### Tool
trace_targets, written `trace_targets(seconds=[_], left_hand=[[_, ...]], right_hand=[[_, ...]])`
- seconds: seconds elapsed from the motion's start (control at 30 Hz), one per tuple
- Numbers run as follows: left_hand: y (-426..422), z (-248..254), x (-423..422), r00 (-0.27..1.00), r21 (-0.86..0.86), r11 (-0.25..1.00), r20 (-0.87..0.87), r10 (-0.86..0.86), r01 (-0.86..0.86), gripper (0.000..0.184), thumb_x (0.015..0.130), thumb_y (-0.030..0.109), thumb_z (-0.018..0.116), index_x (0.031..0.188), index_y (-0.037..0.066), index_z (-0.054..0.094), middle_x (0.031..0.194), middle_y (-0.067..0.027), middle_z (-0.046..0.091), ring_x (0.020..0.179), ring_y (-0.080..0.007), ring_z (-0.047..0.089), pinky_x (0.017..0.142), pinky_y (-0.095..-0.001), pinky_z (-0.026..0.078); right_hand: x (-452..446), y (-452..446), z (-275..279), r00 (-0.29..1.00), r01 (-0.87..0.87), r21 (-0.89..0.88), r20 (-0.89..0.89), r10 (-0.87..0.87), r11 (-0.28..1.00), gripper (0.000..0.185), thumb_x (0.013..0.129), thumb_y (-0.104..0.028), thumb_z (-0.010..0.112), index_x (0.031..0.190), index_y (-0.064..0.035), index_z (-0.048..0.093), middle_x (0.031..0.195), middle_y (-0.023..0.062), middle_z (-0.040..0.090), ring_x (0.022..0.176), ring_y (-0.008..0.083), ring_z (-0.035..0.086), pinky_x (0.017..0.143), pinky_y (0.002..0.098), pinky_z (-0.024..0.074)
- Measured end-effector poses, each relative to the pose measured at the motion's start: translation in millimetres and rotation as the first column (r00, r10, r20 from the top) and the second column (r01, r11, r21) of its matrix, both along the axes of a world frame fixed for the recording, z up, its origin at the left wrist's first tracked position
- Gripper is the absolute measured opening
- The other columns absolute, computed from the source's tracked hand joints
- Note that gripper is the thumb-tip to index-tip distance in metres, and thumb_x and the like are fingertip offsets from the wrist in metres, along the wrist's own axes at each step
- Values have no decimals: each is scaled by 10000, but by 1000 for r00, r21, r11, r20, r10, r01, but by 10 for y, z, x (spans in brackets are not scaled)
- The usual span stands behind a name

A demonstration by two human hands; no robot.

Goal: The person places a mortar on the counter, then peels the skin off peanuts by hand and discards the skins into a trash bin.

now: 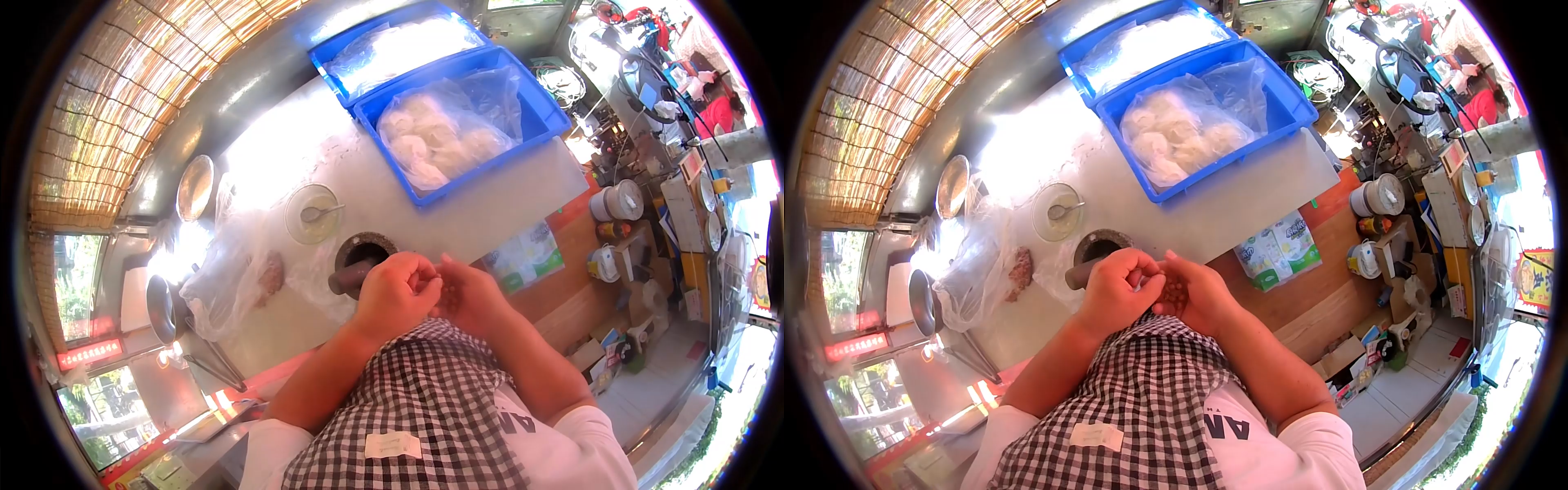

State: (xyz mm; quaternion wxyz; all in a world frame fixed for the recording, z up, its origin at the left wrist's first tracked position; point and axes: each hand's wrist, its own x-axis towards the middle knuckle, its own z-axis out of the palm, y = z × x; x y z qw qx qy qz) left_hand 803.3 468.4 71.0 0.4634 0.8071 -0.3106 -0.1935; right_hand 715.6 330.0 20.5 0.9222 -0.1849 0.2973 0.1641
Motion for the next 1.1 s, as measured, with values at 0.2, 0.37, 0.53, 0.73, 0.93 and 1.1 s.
trace_targets(seconds=[0.2, 0.37, 0.53, 0.73, 0.93, 1.1], left_hand=[[63, -32, 41, 987, -48, 999, 161, 3, 5, 77, 791, 65, 691, 858, 39, 661, 632, -18, 469, 532, -118, 439, 497, -280, 357], [115, -62, -8, 973, -38, 999, 230, -22, 32, 127, 806, 43, 680, 932, 38, 689, 626, -25, 475, 531, -131, 457, 500, -291, 369], [170, -51, -18, 991, -70, 996, 130, -37, 47, 203, 827, 26, 672, 1028, 35, 701, 635, -30, 488, 550, -136, 469, 516, -291, 379], [287, -90, -49, 992, -120, 991, 124, -36, 51, 224, 872, 29, 644, 1090, 21, 693, 673, -65, 548, 603, -169, 524, 558, -295, 417], [493, -95, 41, 989, -129, 990, 144, -40, 59, 207, 896, 70, 629, 1085, 5, 684, 730, -103, 597, 644, -245, 584, 576, -333, 464], [668, -76, 130, 993, -160, 987, 115, -11, 29, 183, 890, 64, 649, 1059, 21, 702, 716, -91, 599, 628, -189, 567, 561, -303, 439]], right_hand=[[-36, -49, 21, 997, -49, -29, 55, 51, 998, 299, 1000, -293, 533, 1046, -24, 655, 862, 50, 680, 760, 135, 658, 652, 266, 558], [-58, -34, 44, 993, -67, -116, 85, 78, 991, 222, 978, -248, 592, 1035, -44, 663, 855, 26, 677, 755, 105, 652, 633, 239, 544], [-61, -19, 60, 992, -75, -132, 87, 87, 988, 205, 965, -246, 618, 1011, -55, 674, 854, 18, 675, 748, 94, 636, 620, 218, 516], [-40, 78, 63, 994, -45, -117, 96, 57, 992, 181, 958, -218, 623, 961, -45, 677, 845, 4, 648, 678, 65, 527, 560, 190, 422], [41, 289, 119, 997, -13, -141, 78, 25, 990, 177, 959, -211, 621, 935, -43, 670, 824, 0, 623, 647, 60, 476, 551, 192, 398], [116, 493, 169, 994, 6, -156, 108, 11, 988, 181, 967, -219, 611, 946, -45, 657, 833, 7, 617, 654, 62, 489, 551, 195, 403]])
